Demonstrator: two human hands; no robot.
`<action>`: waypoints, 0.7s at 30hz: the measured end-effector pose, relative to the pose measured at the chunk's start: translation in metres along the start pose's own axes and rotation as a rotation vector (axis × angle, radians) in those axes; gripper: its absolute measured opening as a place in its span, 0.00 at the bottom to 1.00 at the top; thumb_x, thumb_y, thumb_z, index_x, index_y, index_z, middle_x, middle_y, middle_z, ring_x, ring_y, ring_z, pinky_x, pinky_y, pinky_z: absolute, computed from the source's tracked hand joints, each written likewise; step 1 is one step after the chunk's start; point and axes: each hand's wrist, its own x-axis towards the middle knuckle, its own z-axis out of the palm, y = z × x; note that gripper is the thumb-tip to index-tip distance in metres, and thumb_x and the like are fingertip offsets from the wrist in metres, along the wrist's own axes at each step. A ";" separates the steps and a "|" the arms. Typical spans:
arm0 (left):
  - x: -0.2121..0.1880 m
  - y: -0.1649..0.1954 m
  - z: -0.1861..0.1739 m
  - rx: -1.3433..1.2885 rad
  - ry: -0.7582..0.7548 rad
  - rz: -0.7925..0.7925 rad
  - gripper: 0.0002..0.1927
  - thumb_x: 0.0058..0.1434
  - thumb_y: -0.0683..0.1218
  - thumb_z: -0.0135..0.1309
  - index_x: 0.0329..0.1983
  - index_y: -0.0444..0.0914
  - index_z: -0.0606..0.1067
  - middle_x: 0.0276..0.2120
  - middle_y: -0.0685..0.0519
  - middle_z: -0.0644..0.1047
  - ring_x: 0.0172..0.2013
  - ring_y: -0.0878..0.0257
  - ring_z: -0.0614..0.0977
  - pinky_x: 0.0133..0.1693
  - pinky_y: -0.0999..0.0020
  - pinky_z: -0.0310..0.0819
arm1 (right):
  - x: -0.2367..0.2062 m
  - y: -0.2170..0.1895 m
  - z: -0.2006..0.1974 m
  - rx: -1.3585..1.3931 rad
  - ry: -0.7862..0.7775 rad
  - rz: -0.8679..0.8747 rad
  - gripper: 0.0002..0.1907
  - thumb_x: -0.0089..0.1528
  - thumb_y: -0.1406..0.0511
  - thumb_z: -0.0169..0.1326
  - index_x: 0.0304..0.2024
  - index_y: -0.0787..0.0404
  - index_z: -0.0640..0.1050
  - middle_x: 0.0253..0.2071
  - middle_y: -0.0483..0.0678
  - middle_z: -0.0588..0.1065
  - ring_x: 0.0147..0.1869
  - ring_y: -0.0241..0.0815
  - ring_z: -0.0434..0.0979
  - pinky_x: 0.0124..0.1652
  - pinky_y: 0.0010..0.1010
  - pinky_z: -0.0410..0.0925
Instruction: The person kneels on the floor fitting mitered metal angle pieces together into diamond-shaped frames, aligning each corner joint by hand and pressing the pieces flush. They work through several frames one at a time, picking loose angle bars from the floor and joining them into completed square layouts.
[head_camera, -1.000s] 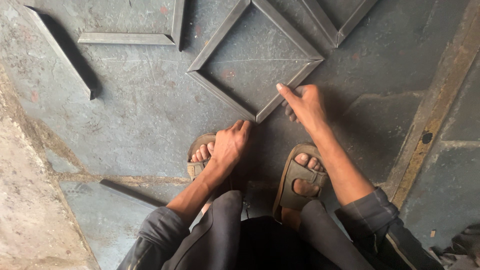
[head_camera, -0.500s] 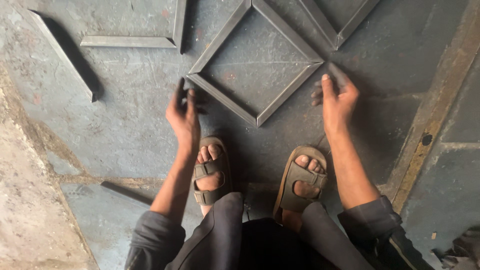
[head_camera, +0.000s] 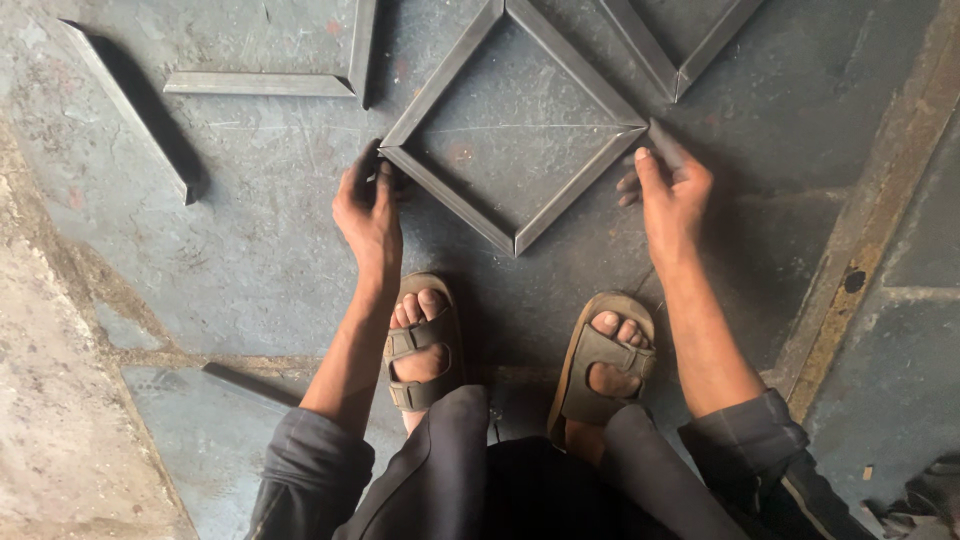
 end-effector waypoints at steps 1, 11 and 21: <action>0.000 0.001 0.000 -0.037 -0.002 -0.028 0.16 0.70 0.42 0.55 0.59 0.33 0.77 0.41 0.50 0.80 0.37 0.66 0.84 0.36 0.71 0.82 | 0.000 0.000 0.000 0.008 -0.005 -0.003 0.20 0.70 0.70 0.53 0.65 0.66 0.75 0.41 0.45 0.76 0.33 0.34 0.78 0.28 0.25 0.72; 0.004 0.000 -0.001 0.119 -0.004 0.071 0.14 0.70 0.41 0.54 0.56 0.34 0.79 0.42 0.47 0.81 0.38 0.65 0.83 0.40 0.70 0.79 | 0.001 -0.002 -0.001 -0.015 -0.011 0.009 0.19 0.70 0.69 0.56 0.63 0.67 0.76 0.40 0.45 0.76 0.33 0.33 0.78 0.28 0.25 0.72; 0.004 0.001 -0.001 0.185 -0.026 0.110 0.15 0.69 0.41 0.55 0.57 0.36 0.79 0.42 0.46 0.81 0.42 0.63 0.83 0.46 0.68 0.76 | 0.000 -0.006 0.002 -0.070 -0.041 -0.002 0.22 0.69 0.69 0.55 0.66 0.68 0.74 0.38 0.44 0.77 0.34 0.31 0.77 0.29 0.23 0.72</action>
